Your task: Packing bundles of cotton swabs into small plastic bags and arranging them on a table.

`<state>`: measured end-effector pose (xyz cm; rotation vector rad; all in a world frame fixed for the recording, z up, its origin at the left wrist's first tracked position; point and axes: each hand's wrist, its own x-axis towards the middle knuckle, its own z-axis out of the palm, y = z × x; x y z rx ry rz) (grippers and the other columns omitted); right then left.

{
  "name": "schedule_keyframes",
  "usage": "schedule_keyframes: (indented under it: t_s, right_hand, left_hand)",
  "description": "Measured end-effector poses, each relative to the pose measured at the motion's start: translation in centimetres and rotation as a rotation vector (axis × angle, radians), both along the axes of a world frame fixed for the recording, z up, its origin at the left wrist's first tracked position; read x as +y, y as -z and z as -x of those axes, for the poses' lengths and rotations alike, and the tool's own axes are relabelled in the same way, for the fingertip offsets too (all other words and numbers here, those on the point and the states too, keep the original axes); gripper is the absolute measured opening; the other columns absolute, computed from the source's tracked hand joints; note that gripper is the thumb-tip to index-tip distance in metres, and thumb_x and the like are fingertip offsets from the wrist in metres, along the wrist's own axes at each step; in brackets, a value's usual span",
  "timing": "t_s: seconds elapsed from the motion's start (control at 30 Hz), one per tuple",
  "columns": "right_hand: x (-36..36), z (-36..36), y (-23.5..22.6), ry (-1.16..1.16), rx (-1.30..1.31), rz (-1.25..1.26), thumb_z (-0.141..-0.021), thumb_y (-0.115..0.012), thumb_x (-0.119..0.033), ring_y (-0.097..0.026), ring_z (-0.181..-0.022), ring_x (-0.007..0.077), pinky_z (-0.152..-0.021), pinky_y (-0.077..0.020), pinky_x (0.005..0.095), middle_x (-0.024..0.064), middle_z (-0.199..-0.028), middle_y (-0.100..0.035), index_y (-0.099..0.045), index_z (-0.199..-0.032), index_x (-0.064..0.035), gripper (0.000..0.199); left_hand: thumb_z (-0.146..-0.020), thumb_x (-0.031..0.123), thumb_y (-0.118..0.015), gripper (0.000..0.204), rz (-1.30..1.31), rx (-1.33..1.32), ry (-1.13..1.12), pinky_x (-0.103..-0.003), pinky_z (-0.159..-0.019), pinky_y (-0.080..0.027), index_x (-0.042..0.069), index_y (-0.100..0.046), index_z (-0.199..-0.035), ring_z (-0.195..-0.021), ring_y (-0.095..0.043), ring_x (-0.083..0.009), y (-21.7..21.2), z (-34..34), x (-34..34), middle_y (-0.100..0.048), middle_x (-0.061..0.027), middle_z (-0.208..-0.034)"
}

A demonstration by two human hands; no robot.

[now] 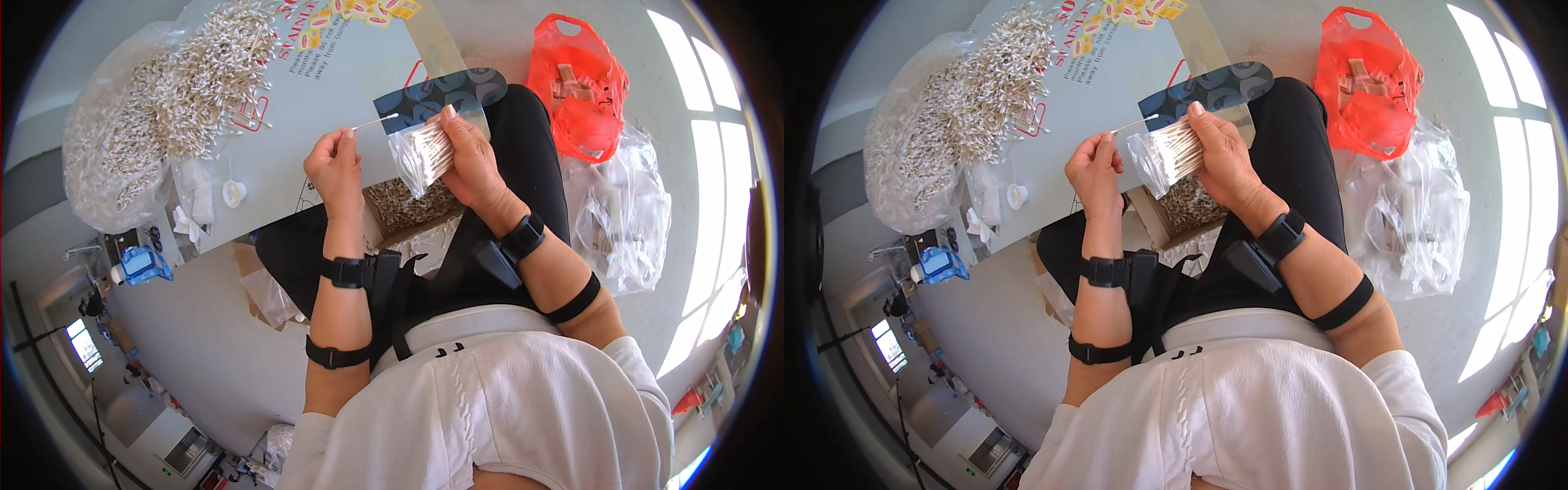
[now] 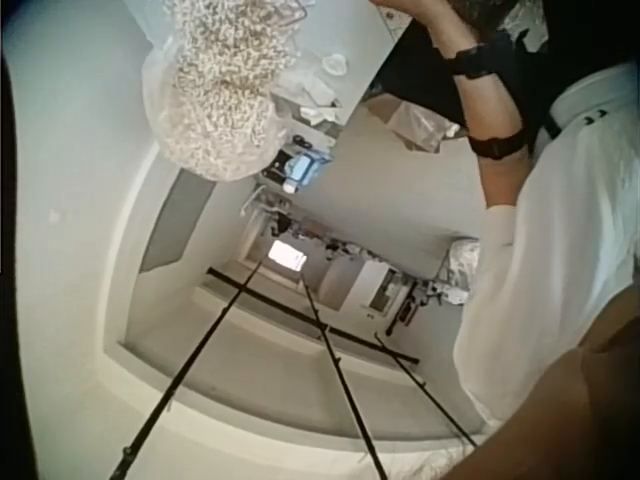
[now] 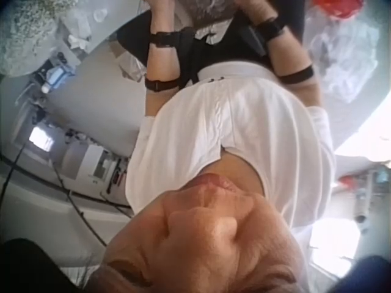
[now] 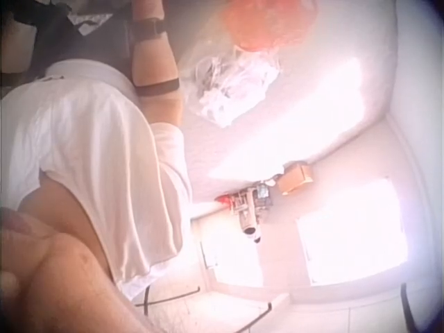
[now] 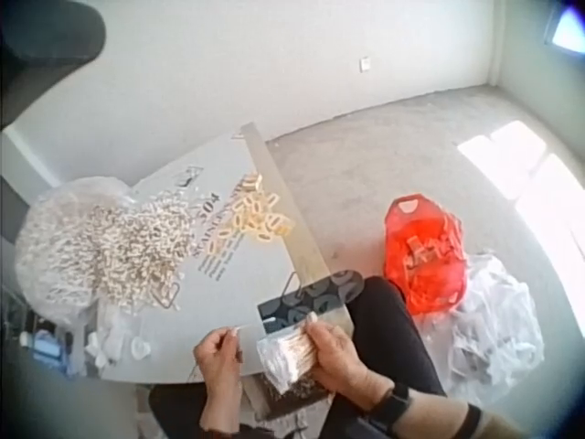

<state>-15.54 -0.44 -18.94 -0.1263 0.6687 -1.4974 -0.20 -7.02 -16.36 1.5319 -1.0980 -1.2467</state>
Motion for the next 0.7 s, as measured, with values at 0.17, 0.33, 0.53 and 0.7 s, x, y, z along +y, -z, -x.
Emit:
schedule_keyframes:
  t_s: [0.17, 0.33, 0.53, 0.7]
  right_hand:
    - [-0.1, 0.0, 0.3, 0.045, 0.142, -0.02, -0.096, -0.047, -0.035, -0.057, -0.072, 0.0099, -0.068, -0.0464, 0.0246, 0.0027, -0.079, -0.06, -0.057, -0.091, -0.0028, 0.034]
    - [-0.1, 0.0, -0.2, 0.093, 0.291, -0.013, -0.097, -0.048, -0.034, -0.054, -0.068, 0.0061, -0.064, -0.0432, 0.0211, -0.0002, -0.076, -0.057, -0.057, -0.088, -0.0036, 0.033]
    - [0.0, -0.4, -0.8, 0.091, 0.36, -0.012, -0.096, -0.05, -0.033, -0.05, -0.067, 0.0041, -0.062, -0.0409, 0.0201, -0.0023, -0.074, -0.056, -0.057, -0.087, -0.004, 0.031]
    - [0.0, -0.4, -0.8, 0.113, 0.386, -0.013, -0.094, -0.053, -0.034, -0.045, -0.067, 0.0037, -0.06, -0.0386, 0.0208, -0.0023, -0.073, -0.054, -0.057, -0.085, -0.0024, 0.033]
  left_hand:
    - [-0.083, 0.007, -0.064, 0.011, 0.285, -0.333, 0.021, -0.02, -0.054, -0.04, -0.003, -0.062, -0.083, -0.059, -0.048, -0.0054, 0.7, -0.3, -0.9, -0.055, 0.0005, -0.069]
    - [-0.075, -0.003, -0.064, 0.008, 0.517, -0.131, 0.402, -0.02, -0.056, -0.04, 0.0, -0.057, -0.076, -0.061, -0.048, -0.0073, -5.1, 0.6, 2.3, -0.054, -0.0019, -0.075]
    - [-0.073, -0.007, -0.065, 0.017, 0.515, -0.267, 0.43, -0.021, -0.054, -0.04, 0.002, -0.065, -0.087, -0.06, -0.048, -0.0081, -4.3, 1.0, 3.9, -0.051, -0.0013, -0.077]
    - [-0.077, -0.004, -0.066, 0.015, 0.517, -0.18, 0.289, -0.019, -0.056, -0.038, 0.003, -0.066, -0.091, -0.061, -0.044, -0.0062, -3.5, 2.0, 4.5, -0.049, 0.0006, -0.076]
